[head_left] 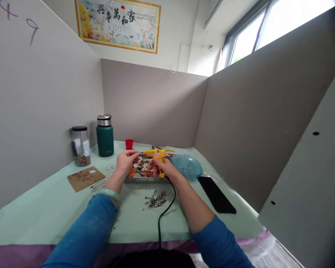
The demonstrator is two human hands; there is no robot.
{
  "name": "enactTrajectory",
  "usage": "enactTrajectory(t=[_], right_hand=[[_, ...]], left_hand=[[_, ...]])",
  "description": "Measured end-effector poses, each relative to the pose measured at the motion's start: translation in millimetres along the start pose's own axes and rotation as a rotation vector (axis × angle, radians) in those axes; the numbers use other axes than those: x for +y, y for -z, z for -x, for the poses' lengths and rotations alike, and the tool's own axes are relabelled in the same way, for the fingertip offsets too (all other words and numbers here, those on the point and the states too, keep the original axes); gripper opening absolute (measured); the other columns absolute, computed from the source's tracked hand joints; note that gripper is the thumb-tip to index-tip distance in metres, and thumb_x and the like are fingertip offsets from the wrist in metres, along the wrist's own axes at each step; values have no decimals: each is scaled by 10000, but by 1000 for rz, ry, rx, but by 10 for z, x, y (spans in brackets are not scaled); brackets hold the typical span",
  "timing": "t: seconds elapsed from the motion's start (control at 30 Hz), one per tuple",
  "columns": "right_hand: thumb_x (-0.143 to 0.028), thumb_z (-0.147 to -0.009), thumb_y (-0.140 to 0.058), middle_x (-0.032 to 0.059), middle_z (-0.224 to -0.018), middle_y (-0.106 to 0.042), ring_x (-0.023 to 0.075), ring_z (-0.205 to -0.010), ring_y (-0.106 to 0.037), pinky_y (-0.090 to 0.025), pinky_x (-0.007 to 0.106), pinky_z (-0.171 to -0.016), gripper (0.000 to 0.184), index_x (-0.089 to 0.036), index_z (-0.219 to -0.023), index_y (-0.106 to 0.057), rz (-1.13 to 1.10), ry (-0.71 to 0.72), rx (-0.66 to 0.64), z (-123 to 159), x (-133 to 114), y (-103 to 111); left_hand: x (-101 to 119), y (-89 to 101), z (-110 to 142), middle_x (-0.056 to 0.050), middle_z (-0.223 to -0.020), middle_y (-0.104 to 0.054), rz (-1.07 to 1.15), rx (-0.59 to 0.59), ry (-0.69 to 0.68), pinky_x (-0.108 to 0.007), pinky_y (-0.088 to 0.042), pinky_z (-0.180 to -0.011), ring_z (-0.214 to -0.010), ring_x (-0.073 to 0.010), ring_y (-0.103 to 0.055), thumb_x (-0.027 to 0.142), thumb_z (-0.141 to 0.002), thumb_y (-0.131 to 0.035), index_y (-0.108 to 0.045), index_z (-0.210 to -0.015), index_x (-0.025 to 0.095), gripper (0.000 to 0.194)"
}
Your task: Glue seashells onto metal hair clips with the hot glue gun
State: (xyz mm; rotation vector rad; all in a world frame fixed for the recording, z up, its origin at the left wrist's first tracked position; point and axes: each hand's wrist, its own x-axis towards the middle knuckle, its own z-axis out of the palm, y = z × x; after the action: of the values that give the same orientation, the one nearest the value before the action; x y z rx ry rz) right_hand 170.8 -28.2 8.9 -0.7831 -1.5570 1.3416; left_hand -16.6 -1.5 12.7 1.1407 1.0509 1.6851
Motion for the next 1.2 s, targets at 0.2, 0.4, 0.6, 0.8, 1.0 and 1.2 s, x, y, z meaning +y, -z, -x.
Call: enactTrajectory(t=[0.2,0.4,0.6,0.8,1.0,1.2], right_hand=[[-581,-792,-582,76,-825,-707,85,-445,-563,-387,189,-386,441,-146,-860,-592,17,-18,0,-5,-2,11],[-597,-787,-578,79,-845,-708,90,-461,-569,-388,195,-393,458,-147,-874,-591,25,-8,-4,-24,23,39],[-589,-794,-576,88,-857,-708,88,-465,-572,-389,190,-389,457,-140,-877,-596,24,1,2,-17,8,40],[-585,-794,-576,82,-842,-708,84,-455,-565,-387,188,-386,453,-139,-869,-596,25,-1,-4,-14,3,28],[-579,-795,-580,86,-842,-709,82,-457,-566,-395,190,-392,440,-144,-860,-598,31,11,19,-15,6,37],[-581,-796,-577,89,-837,-706,85,-456,-564,-389,191,-389,441,-144,-853,-593,25,6,-3,-3,-14,22]], left_hand=[[-14,-7,-10,-44,-586,-655,-4,8,-9,-266,-508,-558,-546,-156,-629,348,-441,-839,-667,-748,96,433],[14,-17,8,-39,-570,-648,-1,10,-14,-270,-508,-556,-535,-156,-624,345,-438,-835,-664,-742,95,429],[26,-20,12,-42,-573,-650,-11,13,-12,-267,-505,-556,-546,-160,-628,336,-448,-835,-665,-746,97,418],[-26,-13,-19,-45,-596,-656,-17,13,-19,-271,-508,-557,-544,-158,-629,337,-456,-829,-672,-752,98,411],[-26,-13,-19,-42,-592,-651,-27,10,-24,-266,-508,-556,-549,-155,-627,333,-476,-818,-672,-759,99,395],[-26,-18,-16,-48,-607,-657,-15,14,-21,-267,-506,-556,-557,-160,-631,333,-470,-820,-674,-752,103,393]])
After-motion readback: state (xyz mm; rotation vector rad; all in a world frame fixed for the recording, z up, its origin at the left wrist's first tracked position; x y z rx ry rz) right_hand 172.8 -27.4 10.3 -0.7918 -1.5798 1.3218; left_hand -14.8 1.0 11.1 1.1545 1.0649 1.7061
